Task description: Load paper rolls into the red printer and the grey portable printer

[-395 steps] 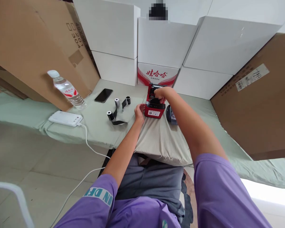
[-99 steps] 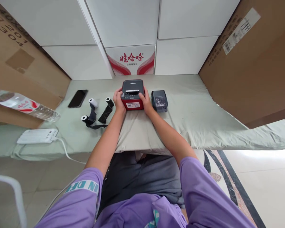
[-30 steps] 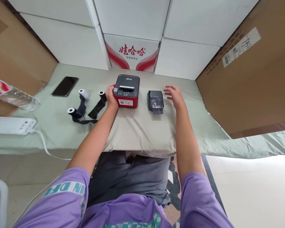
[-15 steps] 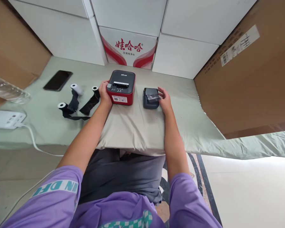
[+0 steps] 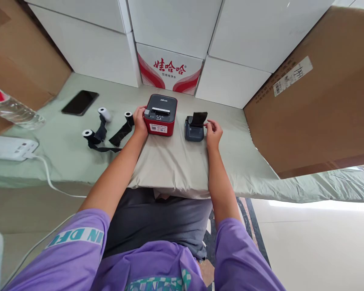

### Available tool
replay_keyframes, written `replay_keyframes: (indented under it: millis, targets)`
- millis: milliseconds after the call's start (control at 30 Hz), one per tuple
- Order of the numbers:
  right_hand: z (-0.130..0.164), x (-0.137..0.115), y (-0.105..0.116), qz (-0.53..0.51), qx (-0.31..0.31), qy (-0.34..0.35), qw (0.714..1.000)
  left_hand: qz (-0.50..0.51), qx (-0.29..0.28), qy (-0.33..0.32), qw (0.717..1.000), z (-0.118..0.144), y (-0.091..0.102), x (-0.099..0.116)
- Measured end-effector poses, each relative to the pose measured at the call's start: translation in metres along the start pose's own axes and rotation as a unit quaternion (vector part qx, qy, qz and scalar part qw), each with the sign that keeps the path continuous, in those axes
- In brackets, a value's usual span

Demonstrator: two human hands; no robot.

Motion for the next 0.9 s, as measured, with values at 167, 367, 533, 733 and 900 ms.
replay_keyframes:
  millis: [167,367,533,733,900]
  targets:
    - [0.006,-0.011,-0.004,0.016,-0.053,0.013,0.998,-0.012,0.004,0.012,1.0,0.001,-0.002,0.005]
    - [0.0,-0.019,-0.017,0.079,-0.11,-0.009,0.991,-0.002,0.009,0.02,1.0,0.001,-0.005,0.007]
    - [-0.019,-0.025,-0.02,0.128,-0.138,0.02,0.982,0.015,0.015,0.032,0.999,0.002,-0.007,0.009]
    - [-0.054,-0.043,-0.032,0.396,-0.14,0.054,0.906,0.02,0.009,0.036,0.999,0.001,-0.007,0.01]
    - [-0.079,-0.056,-0.045,0.499,-0.199,0.004,0.844,0.024,0.009,0.029,0.999,0.001,-0.007,0.008]
Point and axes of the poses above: each hand's wrist, its own z-axis away from the middle knuckle, its own y-axis out of the back of the hand, x = y × z, the point moved 3 cm from there along -z, towards the middle knuckle, and after that the axes turned 14 degrees about -y, right-handed, at the moved point
